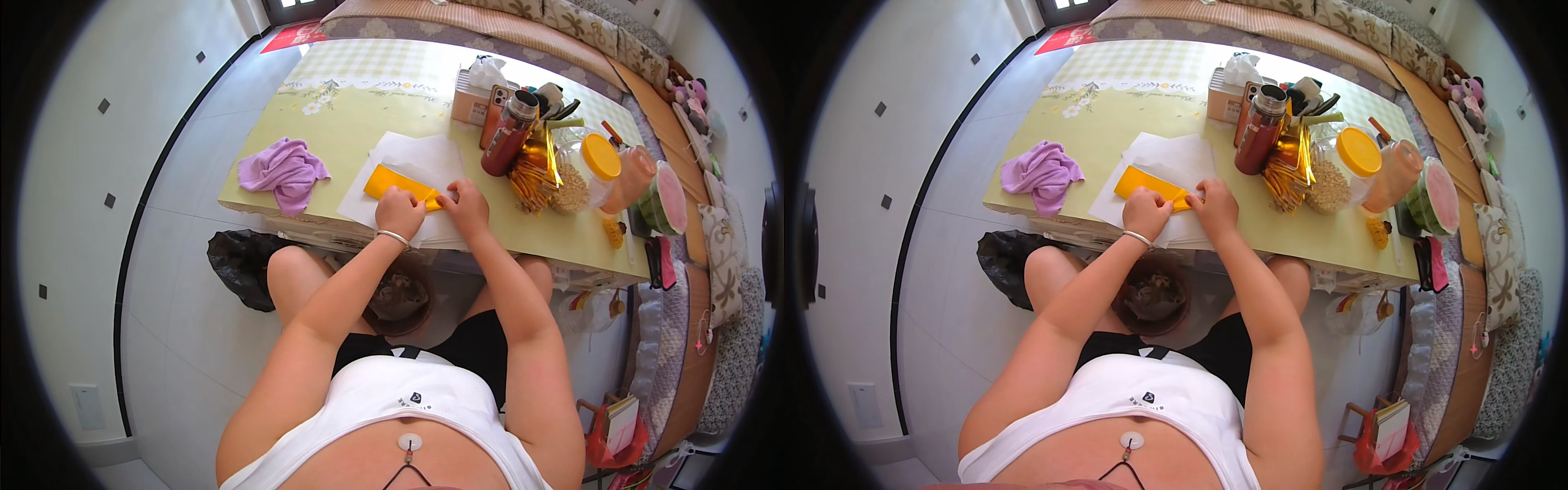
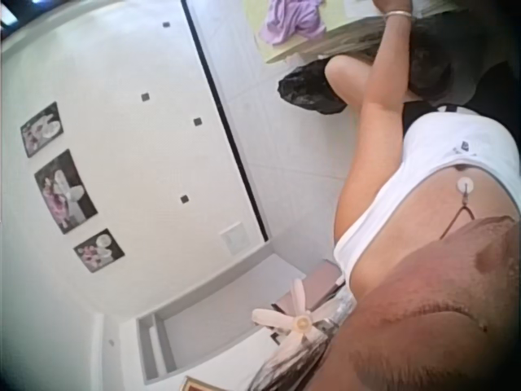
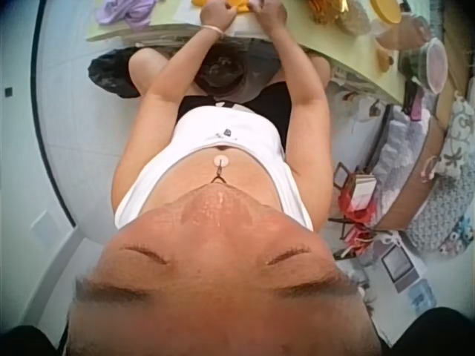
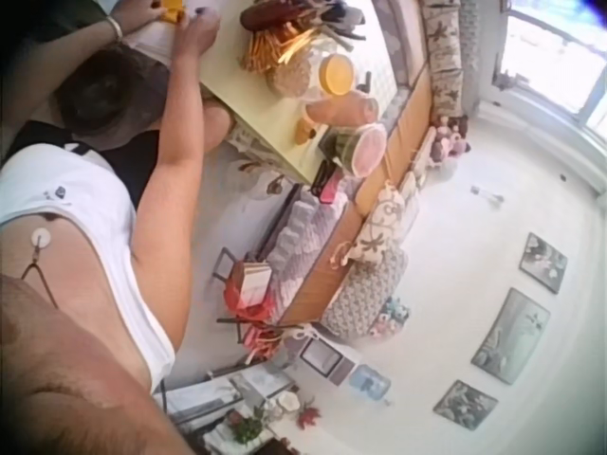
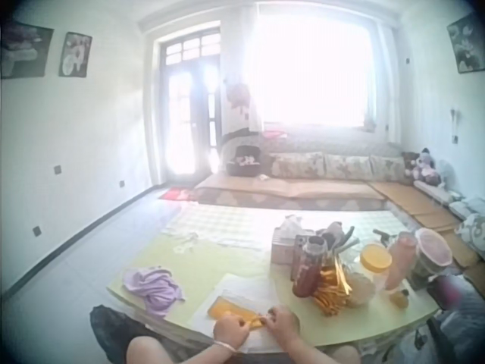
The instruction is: The person folds multiple sheets of gold-colored paper into triangular shapes on a table. They repeatedly fold the paper in half, then fold the corners to form a triangle, and place the finished pieces into a pile.
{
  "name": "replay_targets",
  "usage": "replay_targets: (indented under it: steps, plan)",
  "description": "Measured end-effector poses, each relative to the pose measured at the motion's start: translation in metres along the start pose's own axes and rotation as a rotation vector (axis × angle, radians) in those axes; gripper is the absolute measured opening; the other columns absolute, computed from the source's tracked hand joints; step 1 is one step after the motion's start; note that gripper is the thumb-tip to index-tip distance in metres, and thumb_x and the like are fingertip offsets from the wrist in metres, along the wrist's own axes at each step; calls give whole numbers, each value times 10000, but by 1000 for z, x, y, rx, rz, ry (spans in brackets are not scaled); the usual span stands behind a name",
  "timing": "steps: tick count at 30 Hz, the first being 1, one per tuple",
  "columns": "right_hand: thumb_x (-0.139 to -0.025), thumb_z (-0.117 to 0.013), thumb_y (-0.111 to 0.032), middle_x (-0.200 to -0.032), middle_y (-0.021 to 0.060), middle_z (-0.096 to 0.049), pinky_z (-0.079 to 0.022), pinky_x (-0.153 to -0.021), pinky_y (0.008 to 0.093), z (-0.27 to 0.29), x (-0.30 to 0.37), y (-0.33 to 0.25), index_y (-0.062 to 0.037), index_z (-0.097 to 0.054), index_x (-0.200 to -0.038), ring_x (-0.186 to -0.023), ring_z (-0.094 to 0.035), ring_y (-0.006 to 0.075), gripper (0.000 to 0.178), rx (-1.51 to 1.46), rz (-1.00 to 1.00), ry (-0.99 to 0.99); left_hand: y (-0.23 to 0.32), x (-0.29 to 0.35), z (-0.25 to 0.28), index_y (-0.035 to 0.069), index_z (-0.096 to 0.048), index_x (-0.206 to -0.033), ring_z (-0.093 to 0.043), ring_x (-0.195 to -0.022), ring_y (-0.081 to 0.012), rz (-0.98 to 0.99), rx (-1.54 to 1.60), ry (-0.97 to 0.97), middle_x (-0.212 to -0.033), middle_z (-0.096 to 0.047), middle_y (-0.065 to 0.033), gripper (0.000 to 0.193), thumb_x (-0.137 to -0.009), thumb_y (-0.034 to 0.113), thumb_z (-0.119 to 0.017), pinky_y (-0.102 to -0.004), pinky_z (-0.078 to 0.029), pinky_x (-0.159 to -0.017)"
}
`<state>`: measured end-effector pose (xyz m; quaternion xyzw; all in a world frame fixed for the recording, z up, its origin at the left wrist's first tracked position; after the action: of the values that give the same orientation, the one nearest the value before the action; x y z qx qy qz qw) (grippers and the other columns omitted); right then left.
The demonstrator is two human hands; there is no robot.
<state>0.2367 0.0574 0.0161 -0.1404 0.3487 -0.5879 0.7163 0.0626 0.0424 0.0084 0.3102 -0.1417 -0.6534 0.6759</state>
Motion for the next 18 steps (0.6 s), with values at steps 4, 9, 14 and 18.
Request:
replay_targets:
  steps: [4, 9, 14, 18]
  plan:
    - [-858, -704, -228, -1322, 180, -586, -403, -1065, 441, -6, 25, -27, 13, -611, -1218, -1248, -528, 341, 443, 267, 437, 142, -2, -3, -5, 70, -741, -733, -644, -854, -321, 19, -16, 5, -875, -639, -139, 218, -779, 283, -739, -430, -532, -774]
    - [-943, -604, -400, -1576, 225, -348, -191, -1235, 453, -31, 53, -32, 40, -404, -1477, -1497, -286, 332, 720, 399, 477, -200, -1, -3, -5, 63, -744, -739, -654, -846, -327, 55, -19, 5, -883, -646, -144, 242, -785, 300, -726, -435, -539, -758]
    - [-953, -550, -524, -1592, 218, -325, -163, -1239, 455, -33, 52, -29, 37, -380, -1498, -1509, -256, 329, 801, 403, 450, -243, 0, -4, -6, 57, -749, -746, -657, -840, -328, 27, -52, 18, -888, -651, -146, 262, -792, 314, -720, -440, -539, -748]
    - [-931, -558, -578, -1599, 219, -308, -153, -1238, 461, -32, 51, -32, 38, -363, -1508, -1513, -244, 333, 867, 389, 424, -274, 3, -3, -3, 65, -733, -690, -655, -822, -313, -3, -66, 58, -853, -662, -140, 249, -799, 287, -714, -430, -535, -745]
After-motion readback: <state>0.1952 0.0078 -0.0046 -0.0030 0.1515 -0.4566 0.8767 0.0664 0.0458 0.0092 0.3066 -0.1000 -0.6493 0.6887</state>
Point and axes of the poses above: each hand's wrist, its own x-axis away from the middle knuckle, its own z-axis out of the back of the hand, y = z × x, the point moved 7 cm from there along -x, towards the middle knuckle
